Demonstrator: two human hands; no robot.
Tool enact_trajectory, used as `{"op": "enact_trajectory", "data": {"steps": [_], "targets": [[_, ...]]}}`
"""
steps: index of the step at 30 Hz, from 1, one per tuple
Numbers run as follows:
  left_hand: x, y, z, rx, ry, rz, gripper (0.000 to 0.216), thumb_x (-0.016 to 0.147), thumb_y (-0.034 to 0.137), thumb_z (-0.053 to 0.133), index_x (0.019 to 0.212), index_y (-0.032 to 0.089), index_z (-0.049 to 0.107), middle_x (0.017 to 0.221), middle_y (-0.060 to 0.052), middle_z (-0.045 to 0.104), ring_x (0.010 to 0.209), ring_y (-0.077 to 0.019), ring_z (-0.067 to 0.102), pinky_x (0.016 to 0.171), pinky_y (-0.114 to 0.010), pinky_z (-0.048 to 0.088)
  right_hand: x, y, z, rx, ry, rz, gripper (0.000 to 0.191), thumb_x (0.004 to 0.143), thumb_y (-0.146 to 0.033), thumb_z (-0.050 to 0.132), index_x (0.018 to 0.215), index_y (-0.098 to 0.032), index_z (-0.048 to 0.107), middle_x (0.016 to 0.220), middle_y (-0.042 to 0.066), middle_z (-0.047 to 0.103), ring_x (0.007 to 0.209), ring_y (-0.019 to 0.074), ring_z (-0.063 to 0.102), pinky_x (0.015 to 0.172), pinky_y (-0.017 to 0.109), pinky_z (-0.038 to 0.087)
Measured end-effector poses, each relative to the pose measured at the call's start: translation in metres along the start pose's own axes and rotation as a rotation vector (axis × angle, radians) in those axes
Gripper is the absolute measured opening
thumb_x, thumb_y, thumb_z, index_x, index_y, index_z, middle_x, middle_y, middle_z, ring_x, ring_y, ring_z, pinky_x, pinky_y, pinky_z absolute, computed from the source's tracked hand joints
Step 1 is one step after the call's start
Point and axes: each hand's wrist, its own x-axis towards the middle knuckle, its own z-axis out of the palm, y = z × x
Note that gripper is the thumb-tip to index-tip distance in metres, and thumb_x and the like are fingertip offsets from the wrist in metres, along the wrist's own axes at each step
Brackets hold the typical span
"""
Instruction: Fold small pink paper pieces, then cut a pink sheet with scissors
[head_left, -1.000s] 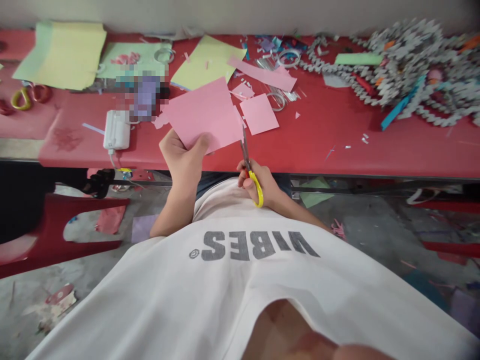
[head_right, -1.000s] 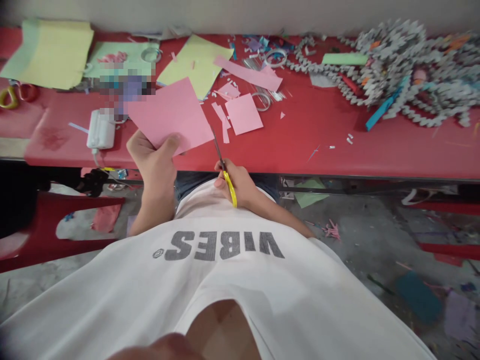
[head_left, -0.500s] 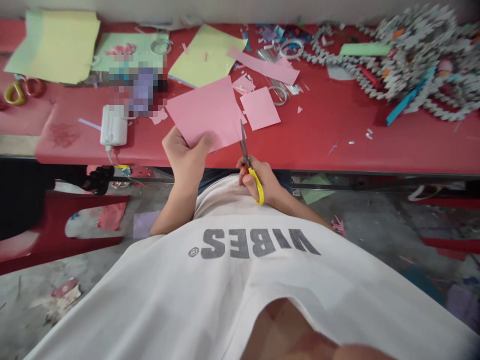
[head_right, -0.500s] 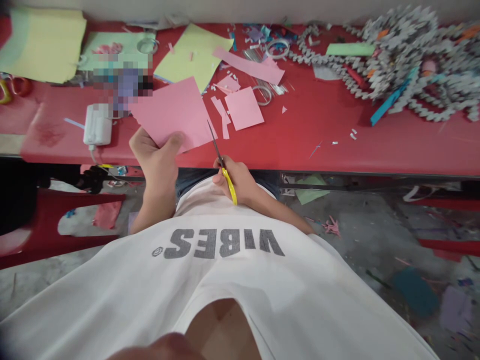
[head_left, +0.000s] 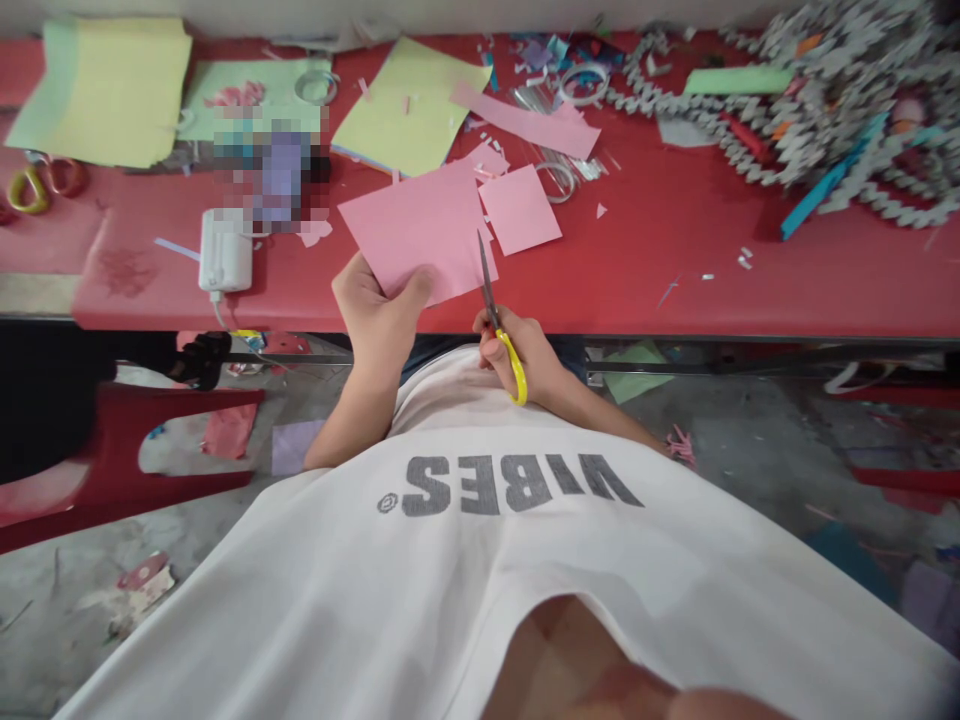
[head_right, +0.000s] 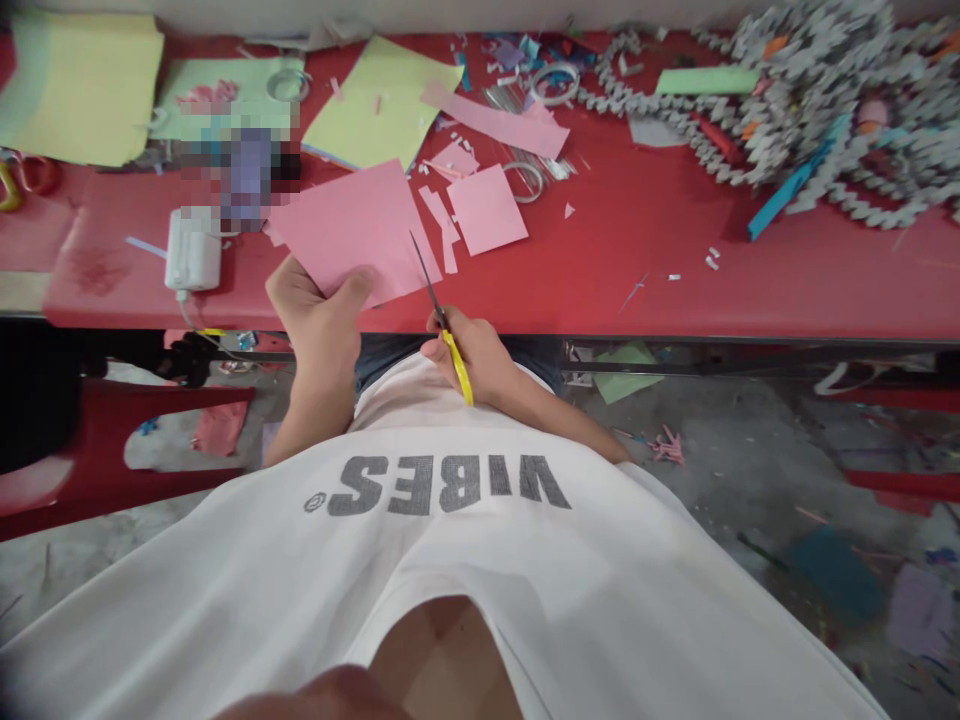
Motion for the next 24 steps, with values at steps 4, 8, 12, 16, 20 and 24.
{"op": "enact_trajectory", "data": {"steps": [4,8,12,16,20,24], "targets": [[0.001,-0.003,-0.001,0.006,0.010,-0.001,0.035,0.078,0.036,0.091,0.080,0.023,0.058,0.079,0.001,0.052,0.078,-0.0191,0.061,0.069,-0.029,0.055,0.000,-0.001,-0.001,-0.002,0.002,-0.009,0.087,0.093,-0.109,0.059,0.117,-0.025,0.065,0.082,-0.001,0.066,0.065,0.0182,0.060,0.066,0.034,0.048],[0.002,-0.006,-0.002,-0.024,0.009,0.033,0.030,0.079,0.032,0.089,0.080,0.023,0.060,0.079,0.001,0.053,0.077,-0.0181,0.060,0.070,-0.029,0.055,-0.002,-0.003,-0.002,0.002,-0.008,-0.009,0.088,0.093,-0.110,0.058,0.117,-0.025,0.065,0.083,0.000,0.066,0.066,0.0184,0.060,0.066,0.034,0.048],[0.002,-0.007,-0.002,-0.017,0.005,0.019,0.031,0.079,0.031,0.089,0.081,0.023,0.059,0.079,0.001,0.051,0.078,-0.0184,0.060,0.071,-0.029,0.055,-0.001,-0.002,-0.001,-0.012,0.000,-0.012,0.084,0.098,-0.107,0.054,0.118,-0.026,0.064,0.083,0.000,0.065,0.068,0.0191,0.061,0.068,0.034,0.049],[0.001,-0.009,-0.003,0.019,-0.002,-0.016,0.032,0.078,0.032,0.088,0.082,0.023,0.058,0.081,0.001,0.050,0.084,-0.0208,0.063,0.074,-0.031,0.056,0.000,-0.002,0.001,-0.015,0.007,-0.008,0.080,0.101,-0.103,0.054,0.117,-0.025,0.064,0.082,0.000,0.064,0.070,0.0191,0.061,0.068,0.034,0.049],[0.002,-0.011,-0.004,0.015,-0.002,-0.017,0.033,0.079,0.033,0.089,0.082,0.023,0.057,0.082,0.000,0.051,0.087,-0.0225,0.065,0.075,-0.032,0.058,0.000,-0.005,0.000,-0.012,0.003,0.009,0.083,0.098,-0.106,0.055,0.115,-0.026,0.063,0.081,-0.001,0.062,0.068,0.0188,0.060,0.065,0.033,0.048],[0.003,-0.012,-0.005,0.010,-0.002,-0.014,0.034,0.079,0.034,0.090,0.082,0.023,0.058,0.083,0.000,0.054,0.087,-0.0226,0.066,0.075,-0.032,0.059,-0.001,-0.008,0.000,-0.005,0.009,0.016,0.083,0.095,-0.107,0.059,0.113,-0.026,0.063,0.081,-0.001,0.061,0.066,0.0183,0.059,0.064,0.033,0.048]]}}
